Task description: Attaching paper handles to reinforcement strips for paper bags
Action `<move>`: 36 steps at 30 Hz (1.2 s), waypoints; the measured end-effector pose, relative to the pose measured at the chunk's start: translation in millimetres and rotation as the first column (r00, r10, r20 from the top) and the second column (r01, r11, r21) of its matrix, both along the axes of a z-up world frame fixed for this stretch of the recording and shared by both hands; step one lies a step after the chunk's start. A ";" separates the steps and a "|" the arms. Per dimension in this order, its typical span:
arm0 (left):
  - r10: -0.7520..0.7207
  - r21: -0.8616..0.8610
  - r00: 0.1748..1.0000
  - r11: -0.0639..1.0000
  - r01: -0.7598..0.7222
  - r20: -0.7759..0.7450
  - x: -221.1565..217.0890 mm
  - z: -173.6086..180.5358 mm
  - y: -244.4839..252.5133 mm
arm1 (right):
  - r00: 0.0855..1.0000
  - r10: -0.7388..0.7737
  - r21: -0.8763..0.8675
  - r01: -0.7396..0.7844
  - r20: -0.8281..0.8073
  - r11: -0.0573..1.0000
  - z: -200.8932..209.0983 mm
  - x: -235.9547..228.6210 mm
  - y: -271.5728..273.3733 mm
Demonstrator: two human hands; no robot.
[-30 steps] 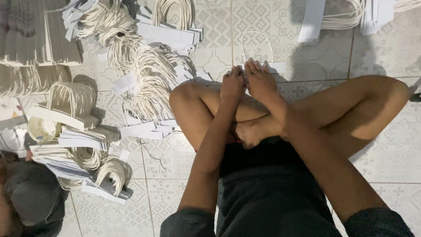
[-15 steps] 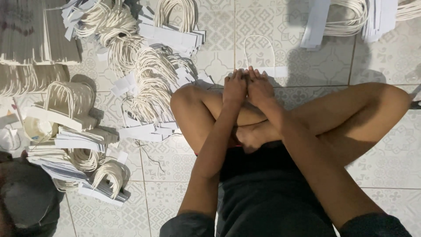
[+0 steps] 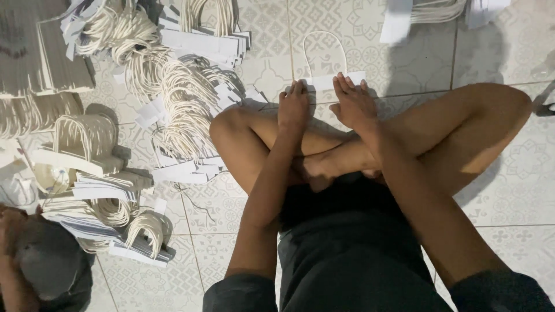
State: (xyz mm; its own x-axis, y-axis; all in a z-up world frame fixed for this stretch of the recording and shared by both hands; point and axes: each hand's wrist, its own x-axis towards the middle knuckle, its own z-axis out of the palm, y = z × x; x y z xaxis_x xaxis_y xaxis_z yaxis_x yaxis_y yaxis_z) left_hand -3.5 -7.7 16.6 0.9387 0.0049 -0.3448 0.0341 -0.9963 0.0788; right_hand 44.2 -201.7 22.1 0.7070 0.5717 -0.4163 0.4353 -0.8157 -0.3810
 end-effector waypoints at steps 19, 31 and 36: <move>-0.006 0.015 0.997 1.000 0.005 0.081 -3.7 -7.7 2.9 | 0.989 -0.130 -0.030 0.128 -0.068 0.991 -18.9 7.8 -26.7; -0.014 0.016 0.999 1.000 0.013 0.046 -1.5 -10.6 2.3 | 0.991 -0.130 -0.019 0.129 -0.035 0.991 -22.4 6.4 -26.5; -0.019 0.016 0.999 1.000 0.018 0.031 -2.2 -3.3 2.3 | 0.986 -0.153 0.018 0.155 -0.062 0.988 -17.5 5.1 -27.0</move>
State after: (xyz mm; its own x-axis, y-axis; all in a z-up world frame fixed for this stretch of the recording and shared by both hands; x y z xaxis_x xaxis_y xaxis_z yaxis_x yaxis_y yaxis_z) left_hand -5.7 -5.4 13.3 0.9491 -0.0076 -0.3150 0.0132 -0.9979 0.0639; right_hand 49.3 -228.7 4.6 0.7615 0.4676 -0.4488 0.2811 -0.8622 -0.4215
